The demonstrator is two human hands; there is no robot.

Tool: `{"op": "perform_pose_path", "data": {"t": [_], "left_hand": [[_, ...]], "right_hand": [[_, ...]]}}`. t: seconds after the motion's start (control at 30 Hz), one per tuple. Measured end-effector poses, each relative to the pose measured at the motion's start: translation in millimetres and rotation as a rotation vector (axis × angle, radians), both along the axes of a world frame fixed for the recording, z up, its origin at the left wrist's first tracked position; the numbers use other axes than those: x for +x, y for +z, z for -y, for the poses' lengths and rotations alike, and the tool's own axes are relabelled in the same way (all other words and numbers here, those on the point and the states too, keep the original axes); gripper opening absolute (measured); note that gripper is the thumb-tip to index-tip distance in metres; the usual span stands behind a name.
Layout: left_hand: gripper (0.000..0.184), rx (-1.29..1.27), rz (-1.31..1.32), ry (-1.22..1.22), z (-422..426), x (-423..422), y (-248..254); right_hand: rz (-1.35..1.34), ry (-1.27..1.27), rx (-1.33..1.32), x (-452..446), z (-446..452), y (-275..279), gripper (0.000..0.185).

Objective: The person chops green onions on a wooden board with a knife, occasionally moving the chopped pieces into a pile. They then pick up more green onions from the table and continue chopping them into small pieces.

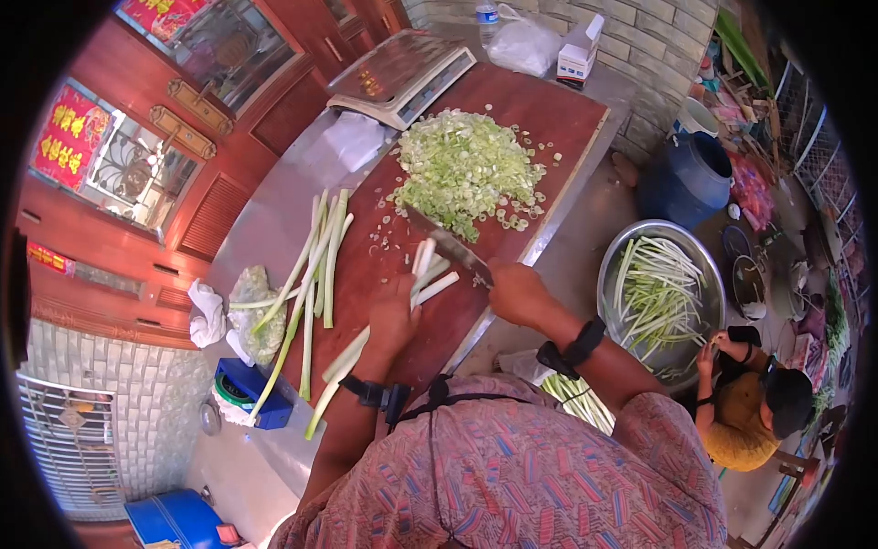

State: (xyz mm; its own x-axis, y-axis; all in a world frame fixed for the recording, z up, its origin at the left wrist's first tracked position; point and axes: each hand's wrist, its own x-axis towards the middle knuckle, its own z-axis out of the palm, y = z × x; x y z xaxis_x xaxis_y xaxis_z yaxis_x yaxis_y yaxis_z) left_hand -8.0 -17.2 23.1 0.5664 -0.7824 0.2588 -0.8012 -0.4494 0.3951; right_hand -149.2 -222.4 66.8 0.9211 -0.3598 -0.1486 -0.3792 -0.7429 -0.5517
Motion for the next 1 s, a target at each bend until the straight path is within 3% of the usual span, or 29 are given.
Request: {"op": "perform_pose_path", "data": {"t": [0.13, 0.23, 0.33, 0.37, 0.53, 0.6, 0.77, 0.87, 1.0], "left_hand": [[0.054, 0.140, -0.161, 0.019, -5.4, 3.8, 14.9], [0.062, 0.050, 0.030, -0.002, -8.4, 9.5, 7.1], [0.068, 0.016, 0.071, 0.050, 1.1, 1.7, -0.6], [0.079, 0.041, 0.042, 0.050, 4.3, 2.6, -5.0], [0.079, 0.153, 0.004, 0.097, 5.9, 3.7, -0.9], [0.078, -0.004, 0.042, 0.060, 3.0, 9.1, -10.4], [0.058, -0.043, -0.087, -0.068, 4.3, 14.1, -6.0], [0.056, -0.089, -0.134, -0.175, 1.8, 23.7, -6.2], [0.053, 0.049, -0.307, -0.173, 2.9, 38.5, 7.4]], "right_hand": [[0.077, 0.031, -0.027, 2.3, 4.0, -3.9, 0.020], [0.184, 0.003, 0.003, 3.3, 2.5, -1.0, 0.020], [0.196, 0.000, -0.076, 9.8, -8.9, -4.3, 0.017], [0.197, 0.013, -0.079, 12.4, -11.8, -3.6, 0.017], [0.132, 0.069, -0.048, 10.1, -21.2, 3.8, 0.018], [0.133, 0.039, -0.051, 9.3, -17.0, 0.5, 0.018], [0.127, -0.047, -0.035, 12.1, -11.0, 5.9, 0.019], [0.128, -0.061, -0.050, 12.6, -9.1, -1.3, 0.018], [0.112, -0.085, -0.045, 13.7, -12.9, -2.5, 0.018]]}}
